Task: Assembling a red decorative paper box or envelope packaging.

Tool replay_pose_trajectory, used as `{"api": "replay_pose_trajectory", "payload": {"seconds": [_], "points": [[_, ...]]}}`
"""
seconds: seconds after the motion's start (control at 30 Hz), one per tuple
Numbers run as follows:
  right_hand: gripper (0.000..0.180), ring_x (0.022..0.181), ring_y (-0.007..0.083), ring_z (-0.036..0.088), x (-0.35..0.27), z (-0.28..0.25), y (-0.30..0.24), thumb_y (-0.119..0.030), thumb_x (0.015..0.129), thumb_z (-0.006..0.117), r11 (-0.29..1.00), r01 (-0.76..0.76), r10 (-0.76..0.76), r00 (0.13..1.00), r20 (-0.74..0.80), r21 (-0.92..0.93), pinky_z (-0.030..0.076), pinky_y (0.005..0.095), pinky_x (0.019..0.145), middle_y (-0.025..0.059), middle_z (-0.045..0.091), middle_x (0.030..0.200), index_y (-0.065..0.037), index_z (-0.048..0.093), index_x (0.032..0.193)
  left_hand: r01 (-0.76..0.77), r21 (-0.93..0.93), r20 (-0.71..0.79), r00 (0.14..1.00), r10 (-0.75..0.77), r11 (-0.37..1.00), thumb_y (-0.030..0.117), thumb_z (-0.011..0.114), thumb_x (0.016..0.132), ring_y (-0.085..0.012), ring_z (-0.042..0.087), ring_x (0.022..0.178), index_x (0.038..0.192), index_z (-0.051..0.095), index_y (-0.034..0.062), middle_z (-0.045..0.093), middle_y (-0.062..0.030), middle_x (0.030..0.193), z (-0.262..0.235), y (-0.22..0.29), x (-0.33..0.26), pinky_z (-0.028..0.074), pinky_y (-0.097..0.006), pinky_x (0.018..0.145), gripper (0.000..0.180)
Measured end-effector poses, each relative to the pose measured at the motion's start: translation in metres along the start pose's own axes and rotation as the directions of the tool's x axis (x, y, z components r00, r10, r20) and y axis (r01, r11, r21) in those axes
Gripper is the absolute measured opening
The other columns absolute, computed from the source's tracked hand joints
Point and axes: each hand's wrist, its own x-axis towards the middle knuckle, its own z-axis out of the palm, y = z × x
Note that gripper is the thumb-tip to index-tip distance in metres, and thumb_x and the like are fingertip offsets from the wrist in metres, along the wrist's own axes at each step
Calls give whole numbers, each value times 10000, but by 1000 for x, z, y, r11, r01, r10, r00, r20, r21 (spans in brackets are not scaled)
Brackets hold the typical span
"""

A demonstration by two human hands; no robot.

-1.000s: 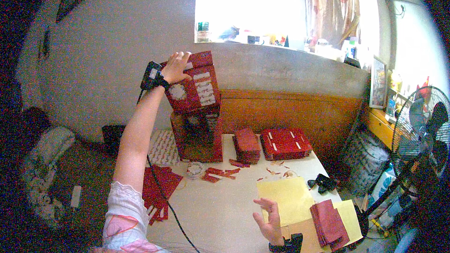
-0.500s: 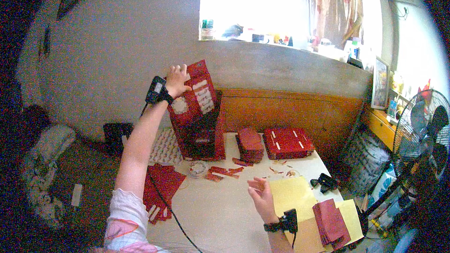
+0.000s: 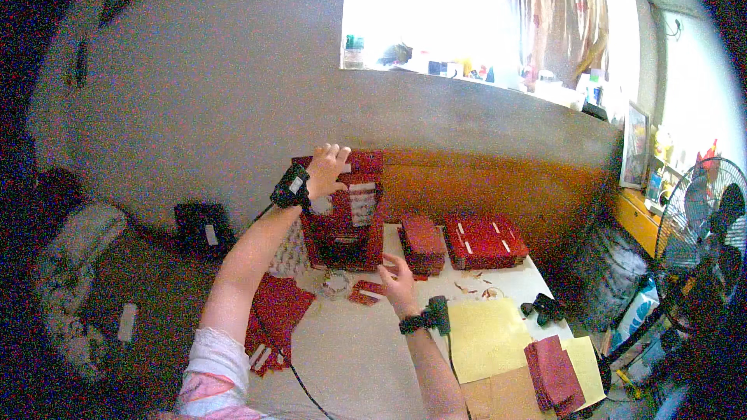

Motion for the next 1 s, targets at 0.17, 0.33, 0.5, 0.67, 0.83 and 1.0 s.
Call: {"api": "replay_pose_trajectory", "payload": {"seconds": [0.17,0.33,0.5,0.67,0.83,1.0], "points": [[316,832,171,545,25,23,32,-123,794,596,974,159,-163,987,-12,-162,467,295,736,109,510,1076,-41,535,1093,-25,3,-21,999,25,1000,322,816,484,-271,483,920,1082,410,39,490,-110,936,8,2,-6,409,-368,751,776],[256,928,208,554,38,39,48,-90,795,548,948,234,-200,965,168,-215,463,307,774,132,490,1147,-12,570,1038,-36,20,-111,993,38,999,295,752,577,-273,465,871,1079,412,52,471,-101,908,15,9,-10,377,-394,725,653],[322,1047,319,515,38,65,35,-13,754,429,921,224,-124,943,308,-318,443,311,809,209,314,1346,44,566,1039,-56,64,-247,967,70,996,180,557,777,-253,462,775,994,473,51,457,-85,804,33,22,-17,367,-374,659,266],[334,1059,360,483,51,66,59,-15,745,436,767,320,-161,935,316,-556,417,363,871,230,305,1333,84,520,1053,-65,97,-352,931,95,993,133,524,706,-204,457,735,883,461,78,439,-52,764,54,37,-23,371,-328,626,196],[389,1042,394,468,64,72,95,-14,730,464,709,372,-267,928,260,-600,385,404,918,247,367,1255,111,452,1099,14,158,-381,923,48,987,145,537,686,-200,453,727,797,444,100,427,-47,729,93,42,-30,372,-322,630,152],[420,1084,394,421,59,83,79,-3,717,479,704,384,-343,920,187,-598,352,391,947,248,400,1196,112,424,1117,34,154,-284,959,12,987,152,544,693,-209,456,747,790,456,99,436,-55,741,114,36,-47,374,-327,647,142]]}}
